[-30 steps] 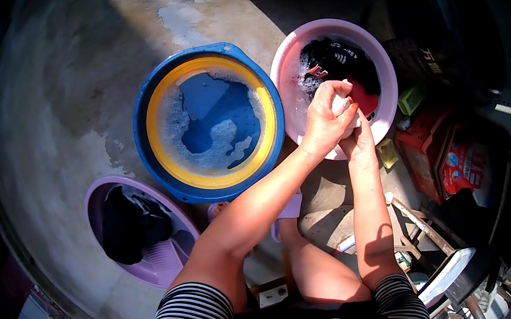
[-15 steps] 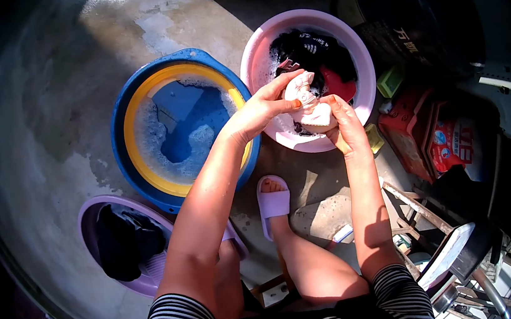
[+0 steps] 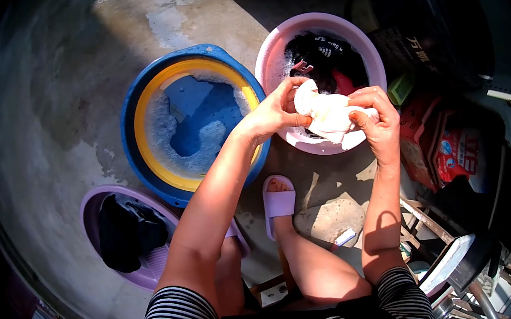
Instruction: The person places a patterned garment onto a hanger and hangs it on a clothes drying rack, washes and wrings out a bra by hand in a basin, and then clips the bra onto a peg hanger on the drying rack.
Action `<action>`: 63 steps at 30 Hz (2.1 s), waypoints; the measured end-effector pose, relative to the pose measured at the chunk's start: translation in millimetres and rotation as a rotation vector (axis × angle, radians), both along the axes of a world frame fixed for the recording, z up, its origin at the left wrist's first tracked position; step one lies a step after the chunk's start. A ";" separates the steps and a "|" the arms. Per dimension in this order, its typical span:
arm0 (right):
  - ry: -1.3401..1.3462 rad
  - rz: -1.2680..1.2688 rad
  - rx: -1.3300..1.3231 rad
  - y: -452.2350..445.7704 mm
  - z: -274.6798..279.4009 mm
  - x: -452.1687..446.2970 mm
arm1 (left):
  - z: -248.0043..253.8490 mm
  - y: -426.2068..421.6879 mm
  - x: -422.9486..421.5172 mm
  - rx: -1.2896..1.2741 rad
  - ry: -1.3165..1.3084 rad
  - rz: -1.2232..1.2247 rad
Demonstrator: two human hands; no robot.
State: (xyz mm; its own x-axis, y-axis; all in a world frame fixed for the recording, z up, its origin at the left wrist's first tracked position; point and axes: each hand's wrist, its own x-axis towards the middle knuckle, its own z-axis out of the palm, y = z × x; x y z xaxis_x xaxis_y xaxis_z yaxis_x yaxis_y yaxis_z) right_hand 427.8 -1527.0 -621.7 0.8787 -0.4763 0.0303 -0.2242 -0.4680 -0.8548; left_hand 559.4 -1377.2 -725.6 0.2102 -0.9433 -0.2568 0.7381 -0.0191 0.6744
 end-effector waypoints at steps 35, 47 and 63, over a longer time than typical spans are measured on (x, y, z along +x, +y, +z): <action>-0.462 -0.634 0.306 65.8 -53.4 10.3 | 53.8 -54.0 -36.3 0.270 0.692 0.811; -0.452 -0.793 0.692 70.4 -41.0 22.1 | 57.3 -60.0 -42.6 0.194 0.416 0.814; -0.303 -0.196 1.827 4.1 -60.8 10.2 | 93.9 -61.5 -61.4 -0.153 -1.193 0.814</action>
State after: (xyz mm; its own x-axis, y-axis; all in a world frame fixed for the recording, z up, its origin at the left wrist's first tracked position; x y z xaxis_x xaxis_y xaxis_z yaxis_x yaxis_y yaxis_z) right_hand 438.0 -1522.8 -682.5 0.8774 -0.1761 -0.4463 0.0820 0.9716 -0.2221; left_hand 498.0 -1438.7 -631.7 0.7025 -0.4622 0.5412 -0.4821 0.2504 0.8396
